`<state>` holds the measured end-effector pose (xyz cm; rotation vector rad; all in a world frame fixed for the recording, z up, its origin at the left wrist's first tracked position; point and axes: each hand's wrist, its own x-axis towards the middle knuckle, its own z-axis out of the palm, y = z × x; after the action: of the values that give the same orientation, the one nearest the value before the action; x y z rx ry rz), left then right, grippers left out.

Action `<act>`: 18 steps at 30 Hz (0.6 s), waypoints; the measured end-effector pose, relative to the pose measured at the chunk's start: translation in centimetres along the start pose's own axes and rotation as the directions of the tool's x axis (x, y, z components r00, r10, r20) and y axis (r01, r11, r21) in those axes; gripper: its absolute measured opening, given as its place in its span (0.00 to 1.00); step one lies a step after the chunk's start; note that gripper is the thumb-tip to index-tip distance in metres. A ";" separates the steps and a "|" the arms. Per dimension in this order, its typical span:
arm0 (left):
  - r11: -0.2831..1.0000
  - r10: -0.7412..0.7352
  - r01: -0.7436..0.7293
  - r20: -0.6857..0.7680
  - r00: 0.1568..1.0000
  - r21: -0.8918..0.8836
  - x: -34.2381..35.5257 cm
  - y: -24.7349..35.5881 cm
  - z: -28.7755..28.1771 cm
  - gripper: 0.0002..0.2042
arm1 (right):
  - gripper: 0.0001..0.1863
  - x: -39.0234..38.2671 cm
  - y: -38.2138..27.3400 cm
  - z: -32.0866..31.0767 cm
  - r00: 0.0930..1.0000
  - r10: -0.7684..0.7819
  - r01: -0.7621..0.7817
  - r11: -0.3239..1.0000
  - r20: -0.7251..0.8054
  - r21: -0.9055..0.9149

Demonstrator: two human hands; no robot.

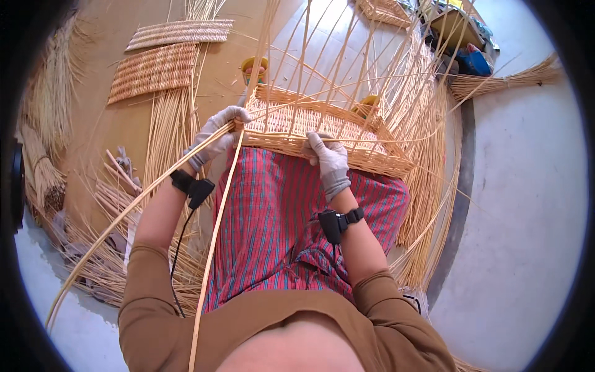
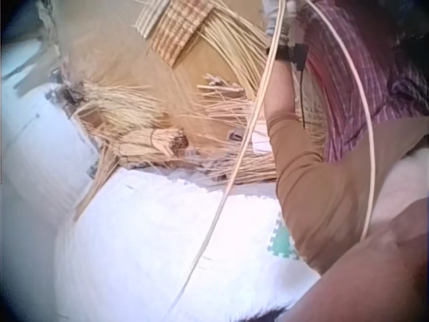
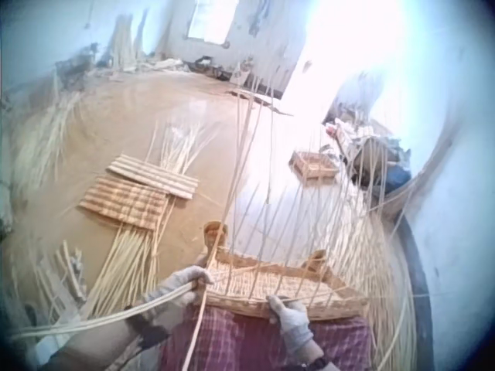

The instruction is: The recorder is weaving a basket using long, thin wicker or bamboo strips.

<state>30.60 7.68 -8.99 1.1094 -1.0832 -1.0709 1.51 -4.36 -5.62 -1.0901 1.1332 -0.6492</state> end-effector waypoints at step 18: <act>0.972 0.062 -0.151 -0.422 0.904 -0.182 0.1 -1.7 4.3 0.12 | 0.24 0.3 -4.8 3.3 0.709 -0.705 0.684 0.687 0.004 -0.247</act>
<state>26.17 6.80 -10.21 1.0327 -0.6660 -0.7930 5.19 -5.32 -1.17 -1.7423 0.8540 -1.1965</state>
